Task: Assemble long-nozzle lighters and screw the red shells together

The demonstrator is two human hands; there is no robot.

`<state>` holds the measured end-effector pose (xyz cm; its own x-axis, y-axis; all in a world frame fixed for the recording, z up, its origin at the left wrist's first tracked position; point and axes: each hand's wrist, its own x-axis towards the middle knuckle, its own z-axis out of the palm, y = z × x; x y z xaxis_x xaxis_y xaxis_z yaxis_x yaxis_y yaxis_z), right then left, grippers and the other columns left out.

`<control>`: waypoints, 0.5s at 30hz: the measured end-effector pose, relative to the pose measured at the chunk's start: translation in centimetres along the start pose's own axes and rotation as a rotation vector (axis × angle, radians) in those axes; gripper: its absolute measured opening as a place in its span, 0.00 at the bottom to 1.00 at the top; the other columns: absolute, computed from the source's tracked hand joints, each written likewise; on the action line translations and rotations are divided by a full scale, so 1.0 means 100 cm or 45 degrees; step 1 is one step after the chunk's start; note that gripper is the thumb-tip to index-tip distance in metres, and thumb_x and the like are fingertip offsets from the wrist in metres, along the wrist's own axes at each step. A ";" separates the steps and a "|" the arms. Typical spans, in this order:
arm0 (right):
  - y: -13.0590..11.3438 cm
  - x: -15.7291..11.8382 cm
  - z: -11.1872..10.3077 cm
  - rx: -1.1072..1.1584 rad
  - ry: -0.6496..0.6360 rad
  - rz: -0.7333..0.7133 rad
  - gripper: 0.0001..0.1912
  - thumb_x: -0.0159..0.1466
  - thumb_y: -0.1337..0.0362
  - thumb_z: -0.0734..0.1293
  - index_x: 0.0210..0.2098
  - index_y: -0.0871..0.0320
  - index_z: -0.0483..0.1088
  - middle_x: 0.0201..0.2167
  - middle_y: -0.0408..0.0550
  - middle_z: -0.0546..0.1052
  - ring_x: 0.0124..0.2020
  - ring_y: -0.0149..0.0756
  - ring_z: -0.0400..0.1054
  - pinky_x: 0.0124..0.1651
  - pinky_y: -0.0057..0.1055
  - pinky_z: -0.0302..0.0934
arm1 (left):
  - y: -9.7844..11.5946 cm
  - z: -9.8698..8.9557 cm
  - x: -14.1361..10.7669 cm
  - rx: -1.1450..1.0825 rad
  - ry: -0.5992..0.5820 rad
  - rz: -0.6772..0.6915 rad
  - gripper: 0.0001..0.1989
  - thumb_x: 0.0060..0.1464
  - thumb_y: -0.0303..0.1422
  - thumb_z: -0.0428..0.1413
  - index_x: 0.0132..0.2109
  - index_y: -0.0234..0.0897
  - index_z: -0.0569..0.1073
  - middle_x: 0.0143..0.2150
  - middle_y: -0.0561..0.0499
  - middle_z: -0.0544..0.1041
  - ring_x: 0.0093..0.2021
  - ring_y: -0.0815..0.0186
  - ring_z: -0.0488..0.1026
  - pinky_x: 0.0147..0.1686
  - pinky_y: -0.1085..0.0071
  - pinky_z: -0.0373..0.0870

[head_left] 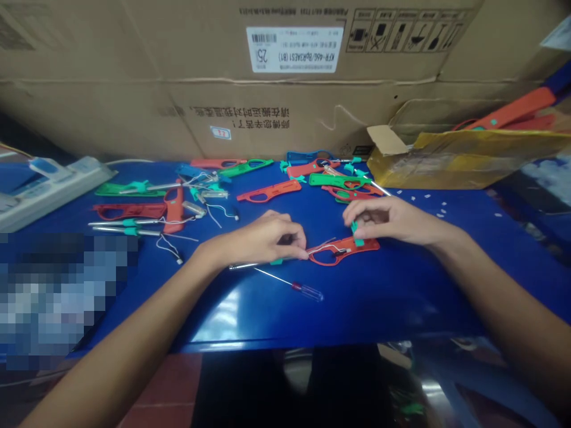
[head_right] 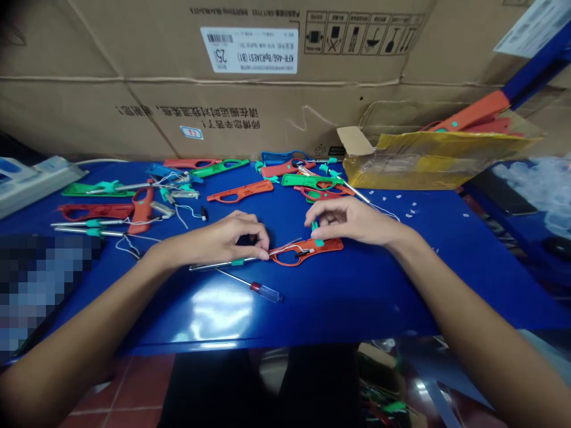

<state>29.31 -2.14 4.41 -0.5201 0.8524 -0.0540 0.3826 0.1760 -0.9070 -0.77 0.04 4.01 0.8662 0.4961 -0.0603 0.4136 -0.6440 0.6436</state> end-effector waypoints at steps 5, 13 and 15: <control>-0.002 0.008 0.019 -0.017 -0.187 0.027 0.12 0.63 0.54 0.72 0.32 0.57 0.75 0.34 0.46 0.78 0.35 0.34 0.71 0.38 0.32 0.65 | -0.005 0.001 0.001 0.011 0.029 -0.013 0.11 0.64 0.43 0.58 0.41 0.40 0.77 0.38 0.53 0.80 0.41 0.65 0.71 0.54 0.64 0.57; 0.009 0.013 0.042 -0.026 0.199 -0.111 0.15 0.63 0.53 0.73 0.31 0.57 0.72 0.31 0.44 0.75 0.27 0.29 0.65 0.28 0.28 0.58 | -0.006 0.002 0.002 0.074 0.065 -0.036 0.15 0.62 0.46 0.61 0.38 0.39 0.78 0.35 0.53 0.79 0.39 0.64 0.71 0.51 0.65 0.58; 0.011 0.014 0.044 -0.146 0.281 -0.240 0.14 0.64 0.54 0.73 0.31 0.57 0.72 0.32 0.44 0.74 0.25 0.27 0.63 0.26 0.27 0.55 | -0.006 0.002 0.001 0.074 0.079 -0.028 0.16 0.62 0.47 0.60 0.38 0.38 0.77 0.34 0.53 0.78 0.39 0.64 0.71 0.52 0.65 0.58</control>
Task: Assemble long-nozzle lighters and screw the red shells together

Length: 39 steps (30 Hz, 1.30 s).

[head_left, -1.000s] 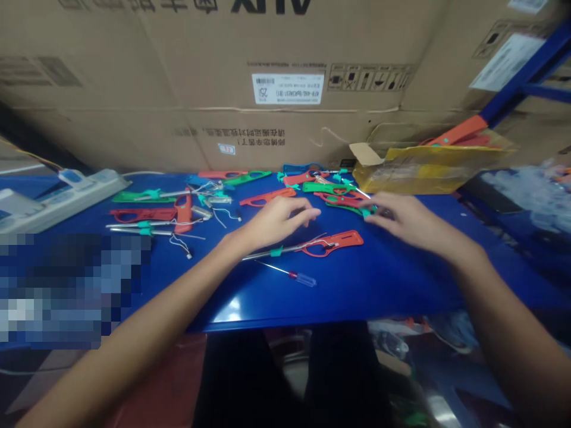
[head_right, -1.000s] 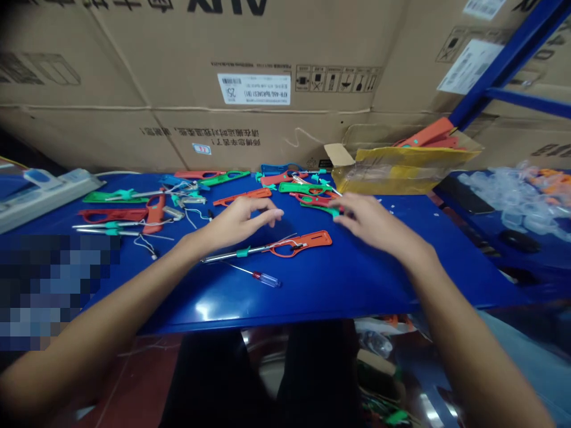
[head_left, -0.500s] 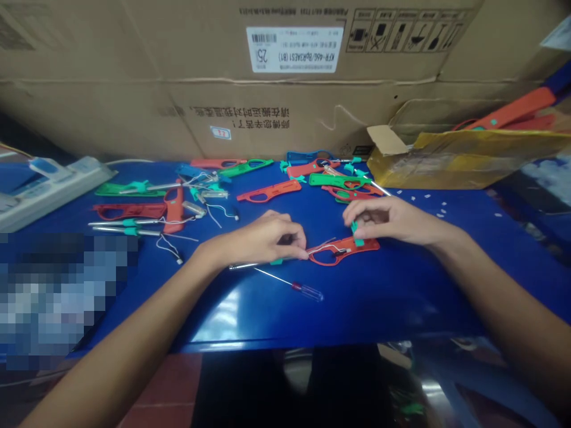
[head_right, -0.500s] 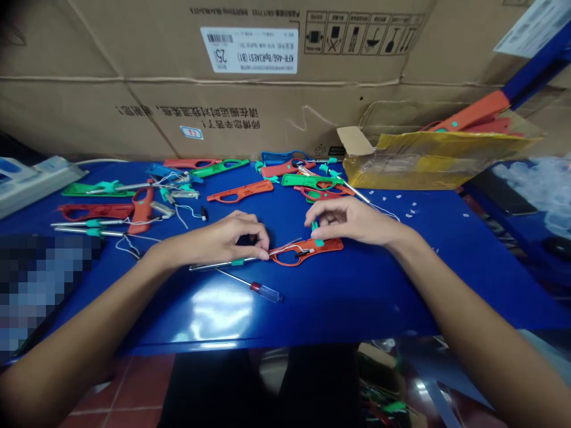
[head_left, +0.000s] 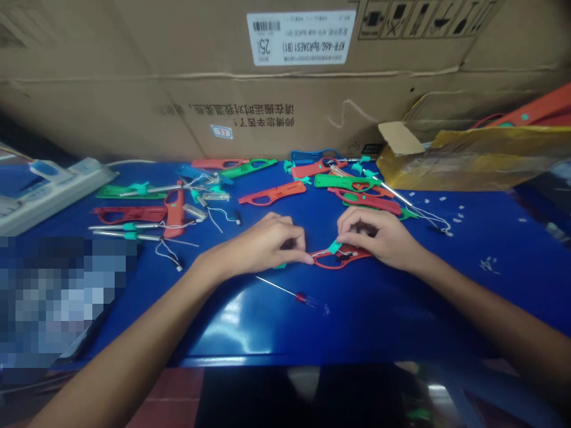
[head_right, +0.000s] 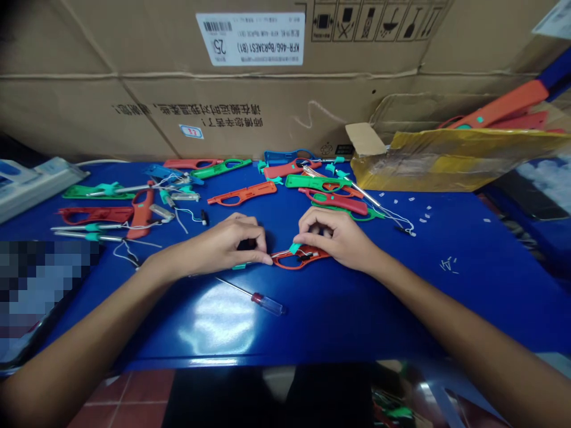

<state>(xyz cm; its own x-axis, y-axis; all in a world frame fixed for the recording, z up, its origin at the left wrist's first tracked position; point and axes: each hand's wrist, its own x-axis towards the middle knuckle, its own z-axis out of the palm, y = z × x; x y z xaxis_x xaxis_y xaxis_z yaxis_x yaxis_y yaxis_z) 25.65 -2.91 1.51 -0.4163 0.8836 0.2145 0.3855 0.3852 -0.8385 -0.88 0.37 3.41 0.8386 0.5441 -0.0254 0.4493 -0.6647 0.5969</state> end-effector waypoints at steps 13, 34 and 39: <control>0.011 0.004 0.007 -0.586 0.128 -0.326 0.09 0.72 0.58 0.64 0.37 0.56 0.67 0.37 0.48 0.75 0.36 0.36 0.69 0.41 0.34 0.62 | -0.001 0.004 0.001 0.462 0.279 0.028 0.13 0.67 0.42 0.56 0.42 0.39 0.79 0.42 0.50 0.81 0.44 0.62 0.74 0.48 0.65 0.59; 0.000 -0.003 0.002 -0.756 -0.074 -0.229 0.09 0.74 0.57 0.60 0.39 0.54 0.64 0.38 0.48 0.73 0.39 0.40 0.70 0.42 0.36 0.64 | -0.016 0.010 0.003 -0.033 0.342 0.099 0.10 0.67 0.34 0.56 0.48 0.37 0.81 0.44 0.48 0.80 0.43 0.65 0.77 0.47 0.67 0.73; 0.006 -0.003 0.003 -0.737 -0.029 -0.218 0.09 0.73 0.57 0.61 0.38 0.54 0.62 0.40 0.49 0.74 0.40 0.42 0.70 0.44 0.38 0.64 | -0.012 0.016 0.005 0.129 0.418 0.134 0.12 0.69 0.33 0.54 0.48 0.34 0.81 0.44 0.46 0.79 0.44 0.64 0.77 0.48 0.66 0.74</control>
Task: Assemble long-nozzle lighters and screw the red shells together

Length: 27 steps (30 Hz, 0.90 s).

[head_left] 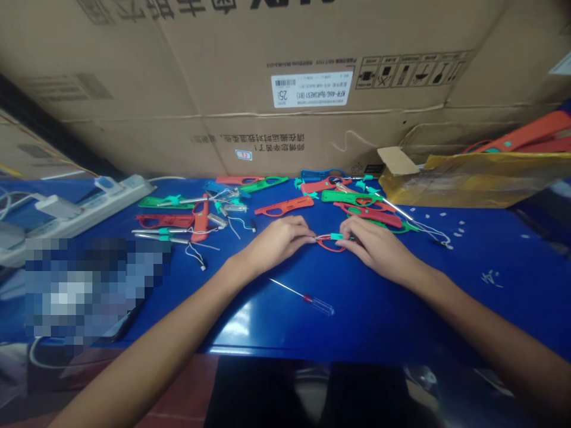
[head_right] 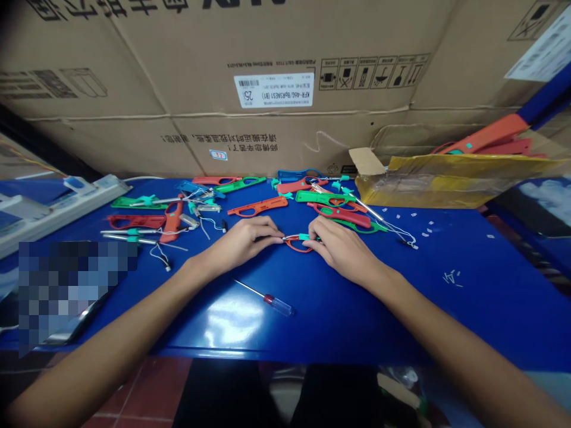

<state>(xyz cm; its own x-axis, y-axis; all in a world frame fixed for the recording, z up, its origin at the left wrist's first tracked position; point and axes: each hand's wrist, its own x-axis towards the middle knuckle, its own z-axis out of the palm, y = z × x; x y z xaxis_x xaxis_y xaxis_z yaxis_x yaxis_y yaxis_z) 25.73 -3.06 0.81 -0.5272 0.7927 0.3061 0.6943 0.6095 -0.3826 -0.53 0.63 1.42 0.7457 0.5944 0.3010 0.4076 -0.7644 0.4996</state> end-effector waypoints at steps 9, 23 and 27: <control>0.003 0.003 0.003 0.052 0.012 0.041 0.10 0.72 0.56 0.63 0.37 0.54 0.62 0.40 0.48 0.75 0.36 0.39 0.68 0.41 0.37 0.62 | 0.003 0.004 0.001 0.166 0.029 -0.015 0.11 0.68 0.31 0.54 0.46 0.34 0.82 0.43 0.45 0.78 0.45 0.63 0.76 0.48 0.65 0.75; -0.001 0.002 0.001 0.076 0.065 0.087 0.07 0.70 0.59 0.66 0.38 0.55 0.65 0.35 0.45 0.74 0.30 0.34 0.66 0.34 0.32 0.60 | 0.025 0.002 0.001 0.328 0.017 -0.282 0.09 0.65 0.33 0.58 0.45 0.40 0.83 0.43 0.50 0.80 0.44 0.61 0.78 0.43 0.65 0.74; 0.000 0.002 -0.002 0.124 0.072 0.138 0.07 0.70 0.58 0.66 0.40 0.55 0.67 0.28 0.42 0.72 0.26 0.33 0.65 0.30 0.31 0.59 | 0.026 0.001 0.002 0.401 -0.023 -0.293 0.10 0.66 0.34 0.57 0.46 0.40 0.83 0.44 0.49 0.80 0.44 0.60 0.77 0.42 0.65 0.72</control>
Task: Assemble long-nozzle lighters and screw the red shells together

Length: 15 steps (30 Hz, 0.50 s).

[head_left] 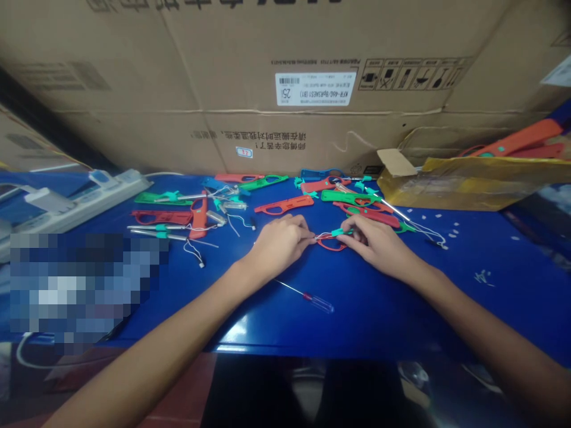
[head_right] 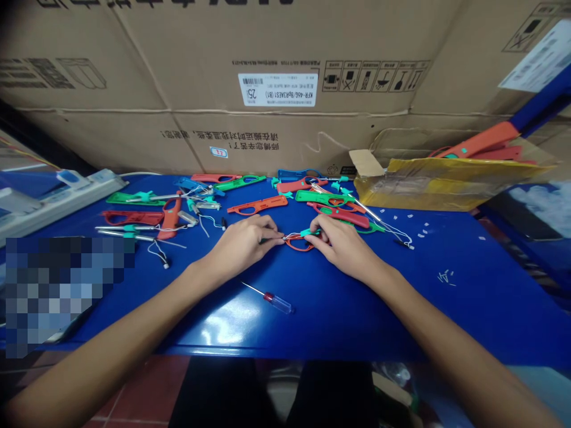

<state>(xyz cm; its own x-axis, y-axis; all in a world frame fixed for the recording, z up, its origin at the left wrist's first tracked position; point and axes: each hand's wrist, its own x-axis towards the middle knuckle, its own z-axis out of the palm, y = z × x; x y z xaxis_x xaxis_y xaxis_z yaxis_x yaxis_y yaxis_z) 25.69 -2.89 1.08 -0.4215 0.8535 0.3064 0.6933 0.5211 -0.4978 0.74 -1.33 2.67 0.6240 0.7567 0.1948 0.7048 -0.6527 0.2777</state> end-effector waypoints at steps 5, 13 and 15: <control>-0.004 0.002 -0.006 0.035 0.182 -0.005 0.06 0.70 0.59 0.66 0.41 0.55 0.70 0.33 0.45 0.77 0.26 0.33 0.67 0.32 0.32 0.61 | -0.003 -0.002 0.000 0.138 0.004 0.074 0.13 0.69 0.35 0.53 0.45 0.39 0.83 0.43 0.47 0.81 0.46 0.58 0.76 0.48 0.60 0.65; -0.009 0.001 -0.002 0.289 0.200 0.128 0.11 0.67 0.54 0.69 0.39 0.54 0.72 0.27 0.42 0.74 0.24 0.33 0.64 0.29 0.32 0.61 | -0.010 -0.002 0.002 0.226 0.090 0.111 0.10 0.67 0.33 0.55 0.43 0.38 0.81 0.39 0.46 0.83 0.45 0.55 0.73 0.58 0.50 0.53; -0.008 0.001 0.000 0.426 0.203 0.165 0.12 0.66 0.52 0.69 0.40 0.54 0.72 0.30 0.44 0.76 0.28 0.35 0.69 0.32 0.34 0.66 | -0.010 -0.002 0.002 0.215 0.105 0.124 0.09 0.67 0.32 0.55 0.43 0.39 0.81 0.40 0.47 0.83 0.46 0.56 0.73 0.57 0.51 0.53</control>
<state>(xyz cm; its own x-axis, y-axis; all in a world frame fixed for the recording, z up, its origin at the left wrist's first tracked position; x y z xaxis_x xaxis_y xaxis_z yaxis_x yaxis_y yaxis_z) 25.07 -3.20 1.56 -0.2286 0.9150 0.3324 0.4947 0.4033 -0.7698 0.08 -0.56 2.60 0.6673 0.6854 0.2913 0.6933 -0.7146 0.0932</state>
